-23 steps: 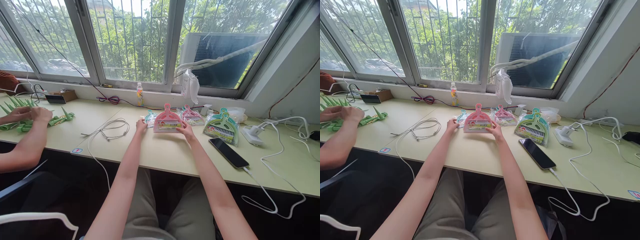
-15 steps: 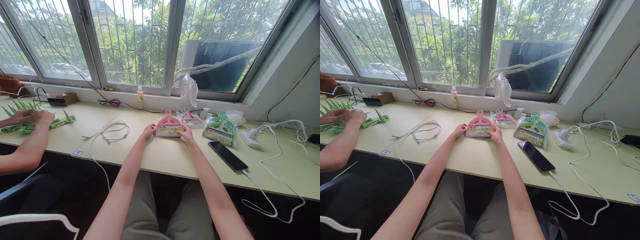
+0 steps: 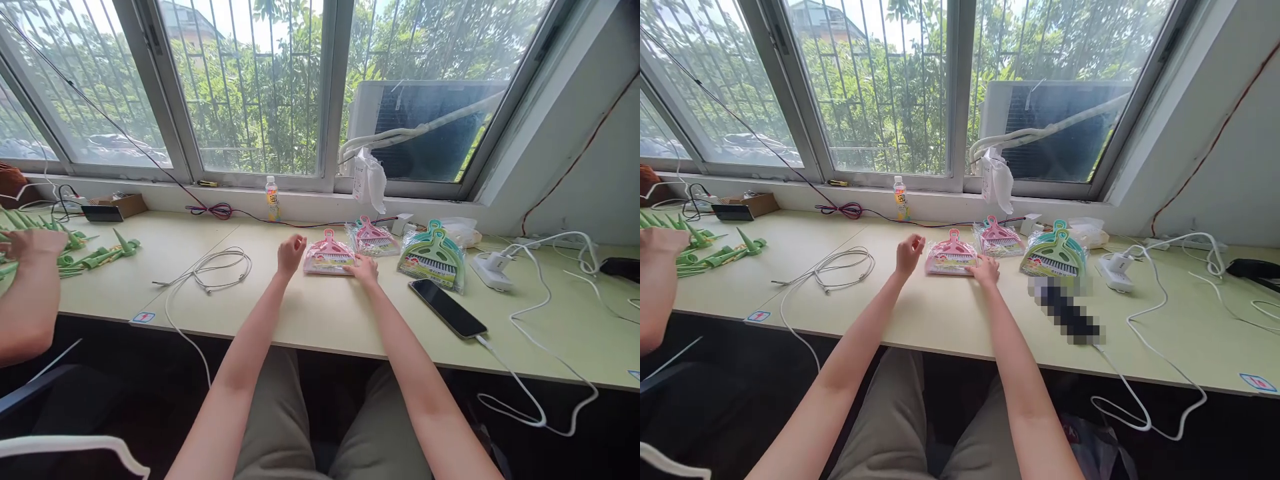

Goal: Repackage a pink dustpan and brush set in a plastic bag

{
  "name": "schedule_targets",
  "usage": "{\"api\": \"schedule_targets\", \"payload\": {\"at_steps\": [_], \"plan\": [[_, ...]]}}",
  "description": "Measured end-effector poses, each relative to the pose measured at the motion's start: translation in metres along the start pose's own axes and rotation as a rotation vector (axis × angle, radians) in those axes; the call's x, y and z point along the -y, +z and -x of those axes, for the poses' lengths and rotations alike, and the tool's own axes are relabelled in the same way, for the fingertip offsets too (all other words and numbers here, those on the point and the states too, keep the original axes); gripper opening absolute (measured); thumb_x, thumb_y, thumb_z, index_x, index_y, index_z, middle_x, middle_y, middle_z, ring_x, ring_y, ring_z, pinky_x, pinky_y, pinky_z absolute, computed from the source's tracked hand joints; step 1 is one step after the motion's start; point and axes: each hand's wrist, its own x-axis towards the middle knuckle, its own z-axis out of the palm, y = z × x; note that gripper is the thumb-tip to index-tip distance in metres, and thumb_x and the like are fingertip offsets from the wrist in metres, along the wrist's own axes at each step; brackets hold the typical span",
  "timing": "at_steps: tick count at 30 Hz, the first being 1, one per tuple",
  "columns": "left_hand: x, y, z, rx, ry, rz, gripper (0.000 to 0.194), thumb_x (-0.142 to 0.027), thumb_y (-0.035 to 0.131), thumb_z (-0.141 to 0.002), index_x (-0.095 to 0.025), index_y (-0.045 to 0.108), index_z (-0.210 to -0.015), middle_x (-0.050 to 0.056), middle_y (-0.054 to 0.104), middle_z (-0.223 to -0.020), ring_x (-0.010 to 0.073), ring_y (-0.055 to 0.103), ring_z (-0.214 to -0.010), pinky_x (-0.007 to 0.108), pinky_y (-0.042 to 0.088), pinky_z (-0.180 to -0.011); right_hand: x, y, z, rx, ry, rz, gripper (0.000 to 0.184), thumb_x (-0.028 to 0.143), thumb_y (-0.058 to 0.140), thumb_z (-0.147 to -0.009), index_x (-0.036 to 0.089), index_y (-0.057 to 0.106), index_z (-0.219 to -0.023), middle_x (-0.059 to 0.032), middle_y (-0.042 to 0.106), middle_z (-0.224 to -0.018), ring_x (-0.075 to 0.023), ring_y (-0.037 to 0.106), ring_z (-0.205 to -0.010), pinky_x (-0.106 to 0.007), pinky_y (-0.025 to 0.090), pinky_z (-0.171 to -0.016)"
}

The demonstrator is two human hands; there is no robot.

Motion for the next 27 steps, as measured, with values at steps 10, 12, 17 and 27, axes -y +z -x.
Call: {"api": "schedule_targets", "payload": {"at_steps": [10,12,17,27], "plan": [[-0.018,0.044,0.03,0.537,0.355,-0.183,0.036,-0.014,0.056,-0.086,-0.026,0.071,-0.116,0.01,0.063,-0.124,0.0293,0.058,-0.12,0.045,0.049,-0.103,-0.002,-0.009,0.0,-0.259,-0.069,0.146,0.044,0.035,0.054,-0.094,0.02,0.058,-0.135,-0.015,0.056,-0.14,-0.0312,0.045,-0.132,-0.048,0.037,-0.11],[-0.011,0.043,0.026,0.507,0.311,-0.151,0.036,-0.016,0.057,-0.087,-0.027,0.072,-0.118,0.01,0.061,-0.127,0.03,0.058,-0.122,0.046,0.048,-0.105,-0.005,-0.011,-0.001,-0.293,-0.082,0.241,0.047,0.026,0.054,-0.092,0.018,0.055,-0.139,-0.0175,0.052,-0.145,-0.0325,0.041,-0.137,-0.051,0.034,-0.113],[0.003,0.037,0.017,0.454,0.17,-0.06,0.034,-0.022,0.066,-0.083,-0.032,0.076,-0.114,0.006,0.065,-0.126,0.0298,0.056,-0.128,0.043,0.045,-0.111,-0.005,-0.001,-0.013,-0.075,-0.17,0.49,0.057,0.022,0.059,-0.09,0.013,0.049,-0.145,-0.0214,0.041,-0.156,-0.0345,0.023,-0.151,-0.061,0.008,-0.122],[0.006,0.048,-0.005,0.452,0.197,-0.187,0.031,-0.027,0.059,-0.086,-0.028,0.078,-0.11,0.01,0.069,-0.12,0.0309,0.058,-0.122,0.044,0.045,-0.108,0.0,0.002,-0.02,-0.118,-0.233,0.725,0.03,0.003,0.047,-0.088,0.011,0.071,-0.105,-0.019,0.071,-0.108,-0.0277,0.065,-0.106,-0.039,0.037,-0.107]]}}
